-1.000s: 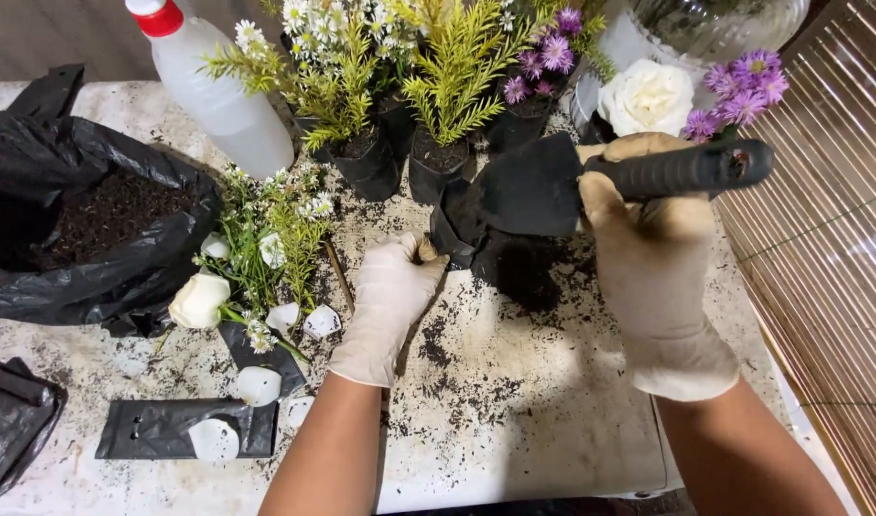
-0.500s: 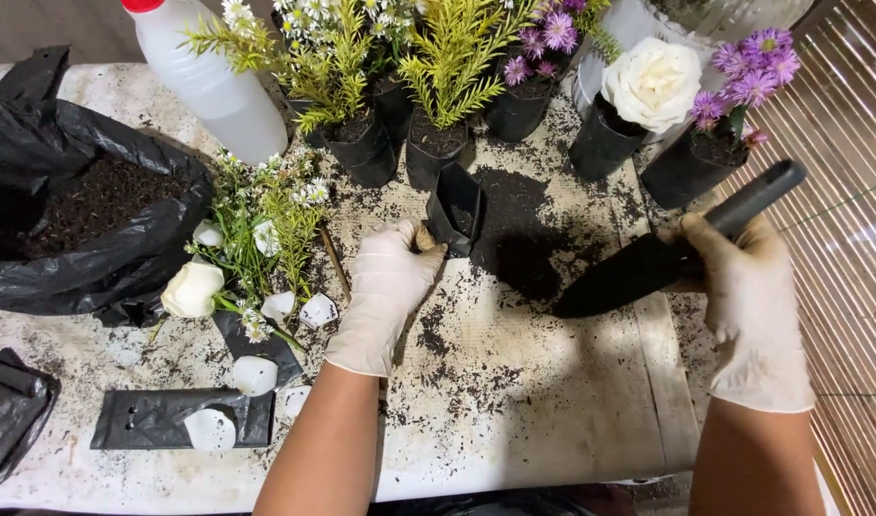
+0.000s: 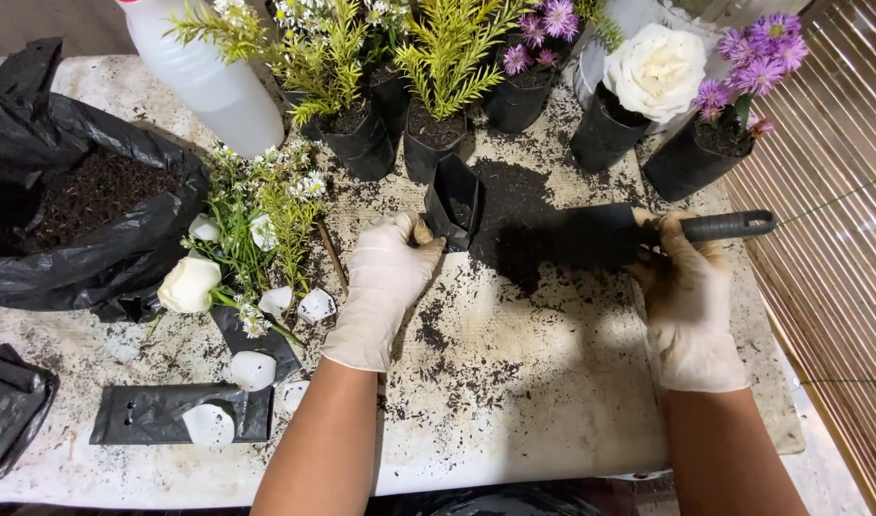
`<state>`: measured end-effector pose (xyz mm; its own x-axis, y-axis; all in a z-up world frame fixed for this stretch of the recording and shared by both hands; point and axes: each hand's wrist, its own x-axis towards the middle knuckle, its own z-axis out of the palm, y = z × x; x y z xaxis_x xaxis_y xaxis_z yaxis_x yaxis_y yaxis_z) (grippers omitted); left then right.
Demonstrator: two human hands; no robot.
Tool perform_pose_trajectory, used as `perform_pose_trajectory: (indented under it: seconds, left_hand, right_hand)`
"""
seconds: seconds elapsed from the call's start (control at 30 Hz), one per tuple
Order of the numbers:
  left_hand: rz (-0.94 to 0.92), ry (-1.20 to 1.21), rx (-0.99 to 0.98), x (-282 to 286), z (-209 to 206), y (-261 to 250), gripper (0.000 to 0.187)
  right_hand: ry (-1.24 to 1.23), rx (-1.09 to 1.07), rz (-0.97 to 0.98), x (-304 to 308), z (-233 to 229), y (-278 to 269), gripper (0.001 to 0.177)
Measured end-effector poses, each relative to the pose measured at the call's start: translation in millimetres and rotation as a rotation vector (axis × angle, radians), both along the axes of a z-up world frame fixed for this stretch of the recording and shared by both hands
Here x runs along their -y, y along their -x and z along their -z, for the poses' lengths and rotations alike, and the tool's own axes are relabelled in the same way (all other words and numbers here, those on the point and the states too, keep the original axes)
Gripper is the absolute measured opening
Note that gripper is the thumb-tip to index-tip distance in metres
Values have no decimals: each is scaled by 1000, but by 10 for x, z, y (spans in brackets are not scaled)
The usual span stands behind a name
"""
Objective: The person is transplanting small flowering plants into plastic nursery pots by filling them with soil using a hand trowel.
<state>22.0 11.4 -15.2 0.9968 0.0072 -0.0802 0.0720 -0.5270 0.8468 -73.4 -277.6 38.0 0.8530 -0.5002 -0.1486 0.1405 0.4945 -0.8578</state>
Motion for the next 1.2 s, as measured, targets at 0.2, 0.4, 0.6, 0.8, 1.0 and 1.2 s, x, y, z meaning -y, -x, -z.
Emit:
perform_pose_trajectory:
  seconds: [0.2,0.4,0.6,0.8,1.0,1.2]
  left_hand:
    - [0,-13,70,-9,45,-10,30]
    - [-19,-19,19,7,38,-21,32]
    - [8,-81,-23,9,41,-35,29]
    - [9,-97,50,-21,-46,6,30]
    - [48,-218,85,-42,74,-51,22]
    - [23,-134,27,-35,5,-11,25]
  right_hand:
    - [-55,-119,70,69,-40,-20,9]
    - [-71,-124,57,-38,-347,11,23]
    - [146,114,-142,-535,-950,69,19]
    - [166,-170,45,-789,-1110,-323,7]
    - [1011,596,-217,-730,-1003,-234,14]
    - [795,466,-132,-477,-748,-120,24]
